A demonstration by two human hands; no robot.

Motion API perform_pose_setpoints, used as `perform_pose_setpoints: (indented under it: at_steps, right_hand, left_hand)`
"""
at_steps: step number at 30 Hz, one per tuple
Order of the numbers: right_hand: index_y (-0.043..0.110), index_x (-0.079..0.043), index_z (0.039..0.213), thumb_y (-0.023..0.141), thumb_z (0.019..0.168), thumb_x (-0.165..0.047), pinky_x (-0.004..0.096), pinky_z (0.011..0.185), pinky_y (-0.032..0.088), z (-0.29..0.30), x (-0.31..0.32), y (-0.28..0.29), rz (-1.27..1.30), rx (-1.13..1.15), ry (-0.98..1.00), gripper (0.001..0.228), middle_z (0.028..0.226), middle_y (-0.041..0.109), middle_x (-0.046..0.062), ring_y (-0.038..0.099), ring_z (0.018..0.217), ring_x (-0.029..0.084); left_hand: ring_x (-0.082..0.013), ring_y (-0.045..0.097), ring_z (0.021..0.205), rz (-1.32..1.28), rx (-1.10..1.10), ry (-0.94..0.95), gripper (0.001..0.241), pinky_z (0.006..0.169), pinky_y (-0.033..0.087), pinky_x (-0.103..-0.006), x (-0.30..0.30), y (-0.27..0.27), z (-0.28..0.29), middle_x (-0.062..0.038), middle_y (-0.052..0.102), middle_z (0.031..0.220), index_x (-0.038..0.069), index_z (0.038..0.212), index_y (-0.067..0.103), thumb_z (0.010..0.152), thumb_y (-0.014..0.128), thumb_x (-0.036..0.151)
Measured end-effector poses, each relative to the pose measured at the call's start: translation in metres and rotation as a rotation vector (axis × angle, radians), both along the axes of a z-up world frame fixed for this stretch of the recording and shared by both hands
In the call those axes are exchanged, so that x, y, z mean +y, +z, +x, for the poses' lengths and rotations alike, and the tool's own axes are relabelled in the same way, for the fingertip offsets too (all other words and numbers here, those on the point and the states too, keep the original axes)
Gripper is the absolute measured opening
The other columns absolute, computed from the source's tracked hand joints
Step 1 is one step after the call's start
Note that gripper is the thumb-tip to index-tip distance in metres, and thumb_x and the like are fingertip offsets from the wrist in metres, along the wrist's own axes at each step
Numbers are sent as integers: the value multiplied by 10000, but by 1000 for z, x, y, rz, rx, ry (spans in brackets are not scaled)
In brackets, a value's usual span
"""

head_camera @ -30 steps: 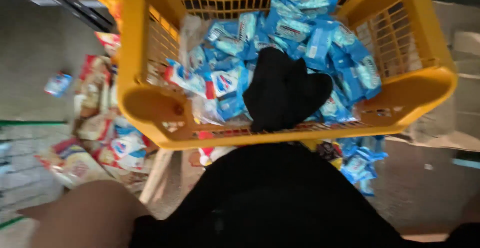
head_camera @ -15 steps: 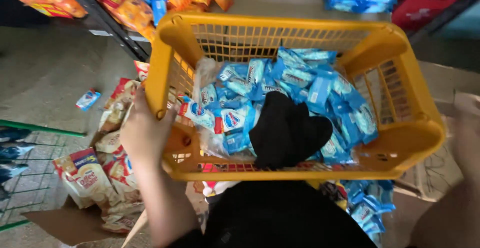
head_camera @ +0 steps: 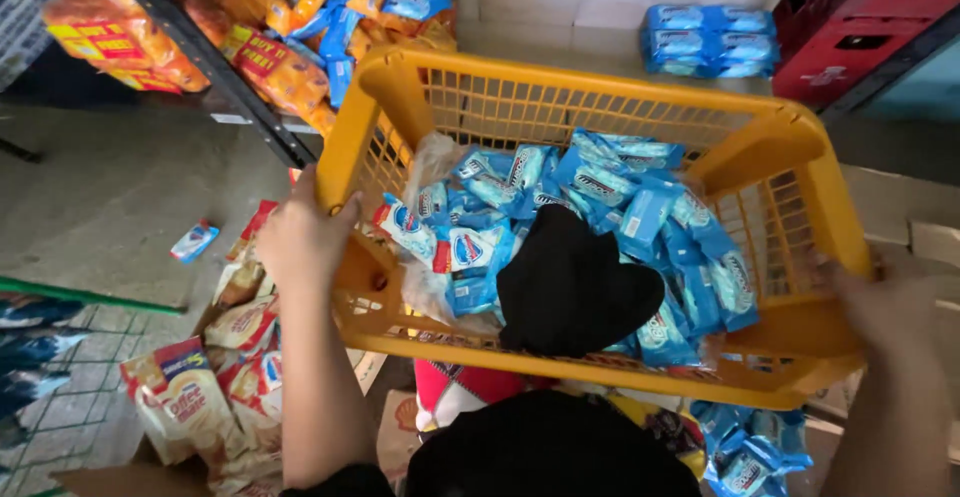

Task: Organizing and sorting packages of soap bars into a plastic crate in a grocery storage area.

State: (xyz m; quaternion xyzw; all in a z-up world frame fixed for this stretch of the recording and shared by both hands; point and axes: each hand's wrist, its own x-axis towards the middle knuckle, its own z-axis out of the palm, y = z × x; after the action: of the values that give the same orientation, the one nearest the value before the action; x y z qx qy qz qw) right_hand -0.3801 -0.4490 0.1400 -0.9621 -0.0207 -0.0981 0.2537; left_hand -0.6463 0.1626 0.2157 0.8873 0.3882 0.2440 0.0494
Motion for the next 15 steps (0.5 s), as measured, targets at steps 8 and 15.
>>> perform_pose_setpoints:
  at_steps: [8,15]
  right_hand:
    - [641,67,1376,790,1010,-267,416,715,578,-6,2,65,144,-38,36,518,1105,710,225,713,880,313]
    - [616,45,1409,725,1014,-332,414,746,556,38,-9,21,88,116,148,557,1050,719,216,700,897,286]
  left_hand:
    - [-395,721,832,-130,-91,17,716,699,560,-518,6,-49,12,-157,762,1002,195,1385,645,790,795,565]
    - [-368,733,806,-78,-15,54,756,670,572,-495,13,-74,15,-175,755,1002,158,1416,640,794,792,560]
